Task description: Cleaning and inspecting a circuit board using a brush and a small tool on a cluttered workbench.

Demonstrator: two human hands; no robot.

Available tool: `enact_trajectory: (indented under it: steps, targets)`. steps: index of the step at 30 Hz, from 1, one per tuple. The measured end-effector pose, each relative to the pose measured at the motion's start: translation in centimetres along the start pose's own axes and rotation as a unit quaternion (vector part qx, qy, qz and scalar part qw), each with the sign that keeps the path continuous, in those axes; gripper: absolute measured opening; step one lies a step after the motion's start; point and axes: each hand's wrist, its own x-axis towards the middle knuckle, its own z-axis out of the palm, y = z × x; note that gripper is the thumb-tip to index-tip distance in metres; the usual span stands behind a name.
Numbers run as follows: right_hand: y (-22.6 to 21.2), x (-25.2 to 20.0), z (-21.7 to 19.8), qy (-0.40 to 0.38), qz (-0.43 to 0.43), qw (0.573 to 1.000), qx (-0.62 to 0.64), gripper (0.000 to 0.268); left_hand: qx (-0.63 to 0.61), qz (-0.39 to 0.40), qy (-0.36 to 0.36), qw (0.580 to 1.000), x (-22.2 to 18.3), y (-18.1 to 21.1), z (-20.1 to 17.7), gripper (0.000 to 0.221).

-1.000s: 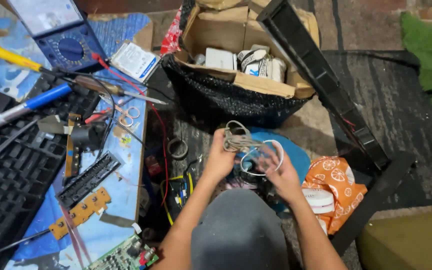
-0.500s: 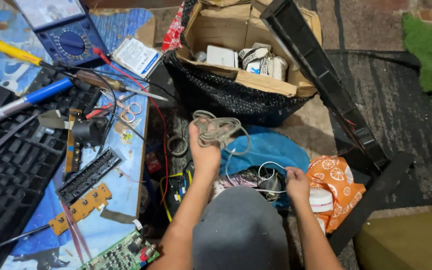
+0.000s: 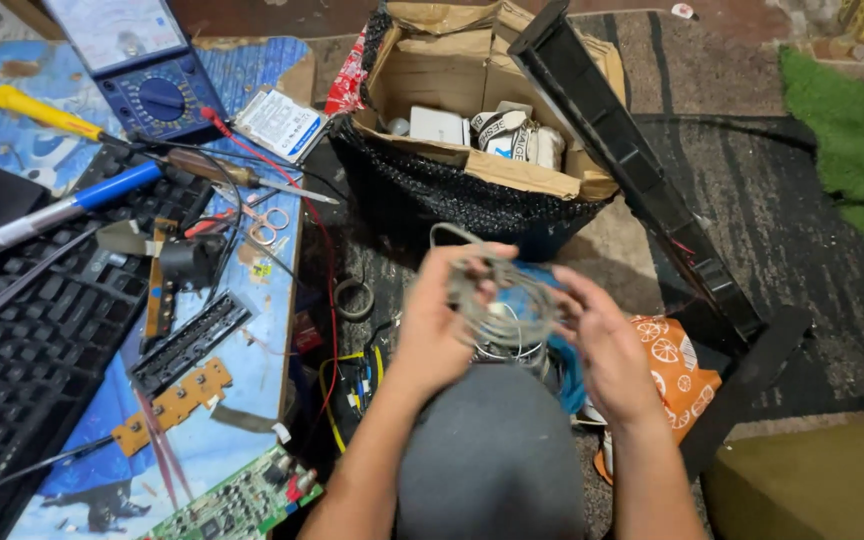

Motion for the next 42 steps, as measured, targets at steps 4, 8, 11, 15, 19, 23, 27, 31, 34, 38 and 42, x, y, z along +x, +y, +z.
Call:
enact_trajectory:
  steps: [4, 8, 11, 15, 19, 23, 27, 31, 34, 38, 42]
  targets:
    - [-5.5, -1.1, 1.3, -0.095, -0.225, 0.969, 0.023, 0.071, 0.161, 0.051, -0.008, 0.986, -0.9, 6.6, 1.6, 0.028]
    - [-6.8, 0.0, -0.1, -0.022, -0.208, 0.969, 0.133, 0.041, 0.209, -0.003, 0.069, 0.975, -4.0, 12.6, 2.9, 0.029]
    - [-8.7, -1.9, 0.3, 0.048, -0.176, 0.955, 0.234, 0.039, 0.161, -0.132, 0.083, 0.974, -7.2, 15.2, 3.3, 0.026]
    - [-8.1, -6.4, 2.2, 0.02, -0.169, 0.969, 0.178, 0.045, -0.061, -0.212, 0.076, 0.972, -12.1, 16.6, 1.8, 0.022]
    - [-5.6, -11.3, 5.3, -0.053, -0.111, 0.971, 0.203, 0.029, -0.213, -0.321, 0.057, 0.921, -17.1, 18.1, -1.8, 0.031]
    - [-4.4, -14.3, 9.8, -0.155, -0.102, 0.948, 0.257, 0.019, -0.117, -0.297, 0.007, 0.948, -21.2, 19.4, -5.7, 0.048]
    - [-4.1, -15.8, 13.6, -0.152, -0.124, 0.958, 0.207, 0.016, -0.242, -0.375, 0.14, 0.884, -24.4, 20.9, -7.2, 0.057]
    - [-4.7, -16.8, 16.2, -0.1, -0.1, 0.958, 0.248, 0.014, -0.182, -0.328, 0.106, 0.921, -28.1, 23.1, -7.5, 0.063]
    - [-4.8, -16.5, 14.2, -0.093, -0.151, 0.98, -0.092, 0.014, -0.181, -0.299, 0.096, 0.932, -29.9, 23.3, -7.9, 0.07]
    - [-9.5, -20.6, 12.8, -0.193, -0.231, 0.878, -0.372, 0.025, -0.029, -0.371, 0.017, 0.928, -28.8, 26.1, -8.9, 0.069]
    - [-4.5, -23.2, 9.2, -0.237, -0.361, 0.804, -0.409, 0.051, 0.127, -0.252, -0.087, 0.955, -29.6, 24.0, -7.4, 0.075]
